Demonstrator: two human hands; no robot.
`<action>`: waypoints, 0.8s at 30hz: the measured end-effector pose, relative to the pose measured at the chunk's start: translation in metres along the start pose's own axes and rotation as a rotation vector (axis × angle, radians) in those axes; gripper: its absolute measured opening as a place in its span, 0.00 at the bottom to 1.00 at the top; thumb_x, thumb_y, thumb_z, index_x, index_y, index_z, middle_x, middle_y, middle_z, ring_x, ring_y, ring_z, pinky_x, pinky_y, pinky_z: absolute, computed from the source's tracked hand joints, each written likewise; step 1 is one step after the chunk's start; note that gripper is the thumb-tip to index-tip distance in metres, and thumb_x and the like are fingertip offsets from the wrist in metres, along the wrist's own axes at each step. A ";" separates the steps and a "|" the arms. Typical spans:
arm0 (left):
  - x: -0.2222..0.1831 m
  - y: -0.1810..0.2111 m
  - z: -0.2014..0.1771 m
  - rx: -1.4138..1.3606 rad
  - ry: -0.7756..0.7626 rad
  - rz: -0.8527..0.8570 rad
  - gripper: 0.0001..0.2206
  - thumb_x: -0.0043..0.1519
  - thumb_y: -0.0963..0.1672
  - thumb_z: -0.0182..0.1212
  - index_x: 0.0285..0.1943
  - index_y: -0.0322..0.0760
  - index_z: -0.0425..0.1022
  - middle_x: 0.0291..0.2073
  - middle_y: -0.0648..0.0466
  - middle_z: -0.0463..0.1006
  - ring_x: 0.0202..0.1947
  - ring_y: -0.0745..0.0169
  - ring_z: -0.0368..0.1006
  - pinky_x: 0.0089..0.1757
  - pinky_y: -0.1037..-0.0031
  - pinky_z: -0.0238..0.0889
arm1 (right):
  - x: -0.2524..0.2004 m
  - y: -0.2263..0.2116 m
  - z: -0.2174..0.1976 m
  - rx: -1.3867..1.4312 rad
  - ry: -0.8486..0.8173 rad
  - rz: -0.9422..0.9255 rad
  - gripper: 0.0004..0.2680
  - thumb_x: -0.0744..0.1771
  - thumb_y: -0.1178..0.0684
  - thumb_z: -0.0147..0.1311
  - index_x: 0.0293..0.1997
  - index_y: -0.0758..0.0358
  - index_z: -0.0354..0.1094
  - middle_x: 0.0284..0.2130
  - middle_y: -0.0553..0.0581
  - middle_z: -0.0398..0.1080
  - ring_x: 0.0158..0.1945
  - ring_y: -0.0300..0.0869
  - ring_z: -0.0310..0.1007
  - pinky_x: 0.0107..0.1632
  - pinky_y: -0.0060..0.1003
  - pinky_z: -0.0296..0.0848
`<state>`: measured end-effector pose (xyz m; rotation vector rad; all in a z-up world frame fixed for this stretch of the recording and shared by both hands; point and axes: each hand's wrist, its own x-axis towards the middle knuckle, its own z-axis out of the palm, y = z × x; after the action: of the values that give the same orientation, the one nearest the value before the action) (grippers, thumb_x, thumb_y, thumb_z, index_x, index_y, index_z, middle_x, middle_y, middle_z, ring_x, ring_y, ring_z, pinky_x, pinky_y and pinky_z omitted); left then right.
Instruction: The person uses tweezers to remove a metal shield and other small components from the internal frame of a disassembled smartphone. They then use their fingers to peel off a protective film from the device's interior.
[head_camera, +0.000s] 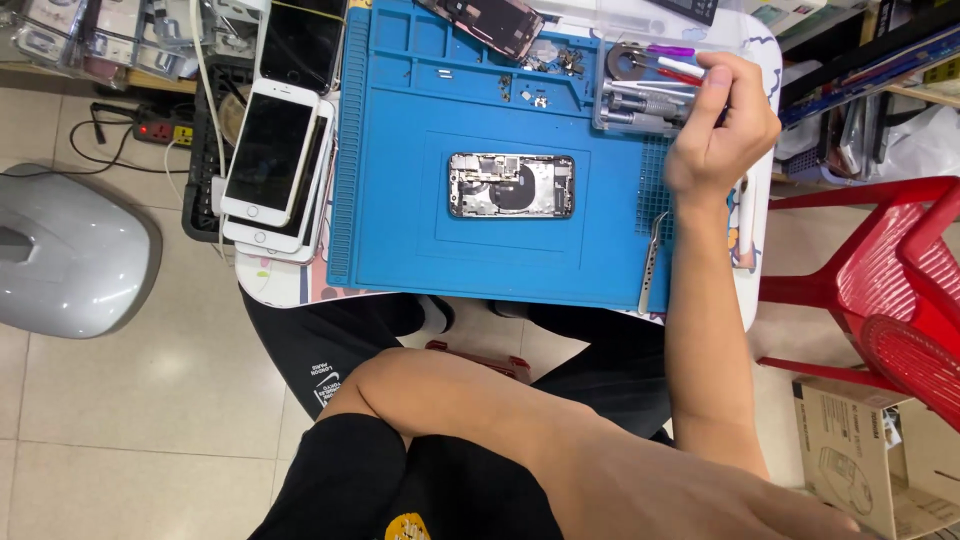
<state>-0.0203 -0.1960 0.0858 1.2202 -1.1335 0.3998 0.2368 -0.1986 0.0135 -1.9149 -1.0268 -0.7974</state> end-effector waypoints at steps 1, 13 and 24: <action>0.001 -0.002 -0.004 0.118 -0.031 -0.006 0.22 0.75 0.56 0.41 0.66 0.40 0.63 0.64 0.55 0.72 0.71 0.53 0.71 0.78 0.62 0.70 | 0.003 0.000 -0.001 -0.021 0.016 -0.014 0.13 0.76 0.54 0.42 0.47 0.72 0.76 0.38 0.61 0.78 0.37 0.47 0.76 0.37 0.39 0.68; 0.025 0.006 -0.011 0.499 0.417 0.202 0.11 0.69 0.41 0.66 0.54 0.23 0.84 0.57 0.36 0.80 0.57 0.44 0.84 0.66 0.53 0.73 | 0.003 0.006 -0.003 -0.045 0.140 0.040 0.05 0.73 0.59 0.52 0.46 0.70 0.73 0.31 0.57 0.69 0.31 0.42 0.62 0.36 0.40 0.64; 0.040 -0.017 -0.053 0.928 0.356 0.284 0.06 0.68 0.39 0.66 0.53 0.37 0.81 0.51 0.51 0.83 0.52 0.61 0.84 0.58 0.65 0.69 | 0.000 0.009 -0.004 -0.076 0.127 0.039 0.05 0.73 0.57 0.53 0.46 0.64 0.75 0.26 0.53 0.65 0.34 0.44 0.64 0.39 0.41 0.64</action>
<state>0.0344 -0.1677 0.1145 1.6776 -0.8078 1.4114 0.2441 -0.2048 0.0126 -1.9157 -0.8913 -0.9346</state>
